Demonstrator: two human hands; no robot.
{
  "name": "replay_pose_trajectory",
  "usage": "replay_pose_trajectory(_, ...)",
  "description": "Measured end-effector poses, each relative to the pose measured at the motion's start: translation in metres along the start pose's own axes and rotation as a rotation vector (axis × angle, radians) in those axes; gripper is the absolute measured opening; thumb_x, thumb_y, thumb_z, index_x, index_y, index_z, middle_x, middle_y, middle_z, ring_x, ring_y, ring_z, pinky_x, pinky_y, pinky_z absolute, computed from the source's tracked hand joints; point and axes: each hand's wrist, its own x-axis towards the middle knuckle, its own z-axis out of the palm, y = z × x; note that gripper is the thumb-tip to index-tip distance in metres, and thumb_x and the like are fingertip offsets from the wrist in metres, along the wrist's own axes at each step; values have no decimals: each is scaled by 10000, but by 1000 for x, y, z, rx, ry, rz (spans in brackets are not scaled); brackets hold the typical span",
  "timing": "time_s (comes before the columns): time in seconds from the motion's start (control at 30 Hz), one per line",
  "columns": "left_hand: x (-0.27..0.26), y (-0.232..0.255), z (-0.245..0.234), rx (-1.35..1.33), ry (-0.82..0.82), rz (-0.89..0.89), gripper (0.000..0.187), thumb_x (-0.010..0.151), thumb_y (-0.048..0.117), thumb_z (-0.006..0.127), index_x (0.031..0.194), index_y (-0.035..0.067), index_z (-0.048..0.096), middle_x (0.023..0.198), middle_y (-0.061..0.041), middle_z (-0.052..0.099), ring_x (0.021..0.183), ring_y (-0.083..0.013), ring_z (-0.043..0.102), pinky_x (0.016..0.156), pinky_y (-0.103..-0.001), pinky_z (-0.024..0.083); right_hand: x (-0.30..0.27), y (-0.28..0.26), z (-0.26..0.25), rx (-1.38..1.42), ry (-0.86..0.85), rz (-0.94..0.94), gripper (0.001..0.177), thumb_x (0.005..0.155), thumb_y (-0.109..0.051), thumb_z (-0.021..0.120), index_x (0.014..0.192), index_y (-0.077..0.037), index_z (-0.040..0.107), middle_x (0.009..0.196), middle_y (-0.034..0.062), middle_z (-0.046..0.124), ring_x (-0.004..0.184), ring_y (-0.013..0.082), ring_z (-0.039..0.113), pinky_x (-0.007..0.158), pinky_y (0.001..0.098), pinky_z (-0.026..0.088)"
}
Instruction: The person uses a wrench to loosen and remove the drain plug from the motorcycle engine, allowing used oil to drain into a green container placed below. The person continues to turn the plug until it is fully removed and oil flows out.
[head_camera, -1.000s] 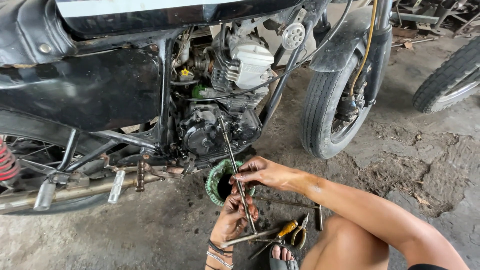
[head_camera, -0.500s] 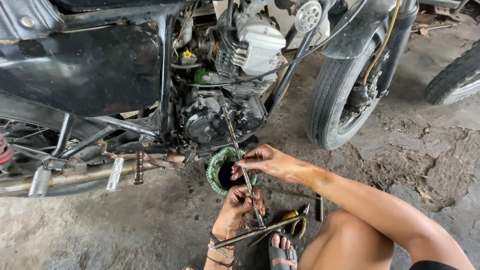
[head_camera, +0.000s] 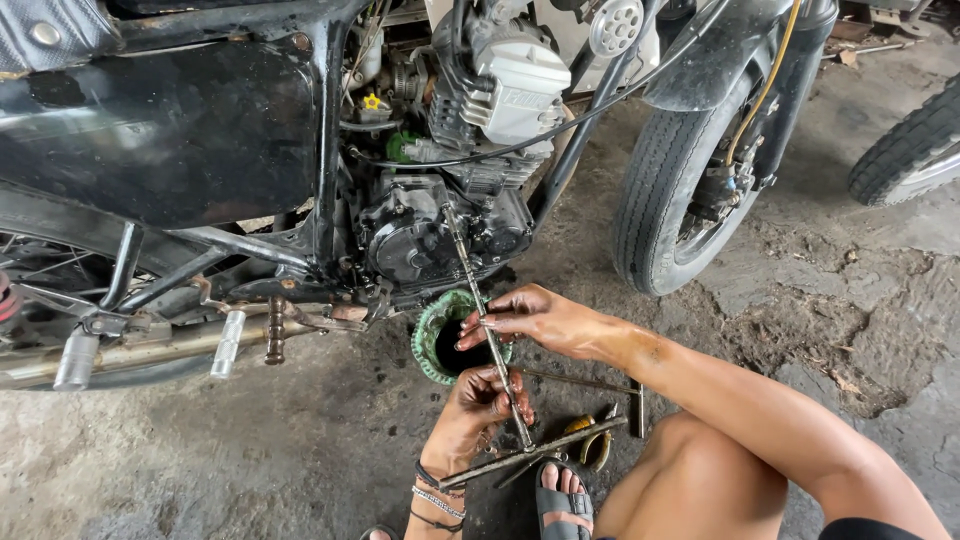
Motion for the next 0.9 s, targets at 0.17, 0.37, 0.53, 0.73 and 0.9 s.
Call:
replay_pose_trajectory(0.17, 5, -4, -1, 26, -31, 67, 333, 870, 303, 854, 910, 28, 671, 917, -77, 639, 746, -185, 675, 691, -341, 577, 3, 0, -3, 18, 119, 134, 296, 801, -202, 837, 979, 28, 783, 1059, 191, 824, 1062, 271, 807, 1065, 386, 593)
replay_pose_trajectory(0.37, 0, 12, 9, -19, -58, -16, 391, 901, 272, 828, 1075, -34, 659, 900, -127, 703, 798, -227, 698, 770, -363, 600, 2, -3, -3, -4, 74, 169, 241, 969, -150, 665, 1151, -19, 753, 1158, 147, 811, 1280, 266, 723, 1238, 489, 436)
replay_pose_trajectory(0.53, 1, 1, 0, 43, -1, -12, 471, 851, 369, 845, 1025, -32, 670, 881, -147, 702, 749, -250, 717, 730, -408, 636, 3, 6, -5, 6, 62, 90, 272, 916, -184, 725, 1110, 2, 765, 1121, 158, 812, 1158, 246, 766, 1145, 411, 540)
replay_pose_trajectory(0.73, 4, -1, 12, 82, 146, -20, 453, 820, 310, 859, 950, -76, 662, 814, -189, 713, 688, -250, 732, 594, -282, 609, 3, -1, -3, -5, 132, 182, 257, 893, -180, 758, 1087, -11, 743, 1035, 156, 832, 1150, 231, 780, 1245, 480, 418)
replay_pose_trajectory(0.9, 0, -1, 3, 76, 150, -14, 413, 815, 288, 859, 885, -87, 703, 956, -223, 715, 706, -310, 750, 606, -344, 660, 4, 2, -4, 39, 71, 127, 349, 993, -150, 635, 1321, -30, 647, 1133, 168, 806, 1333, 265, 682, 1253, 517, 404)
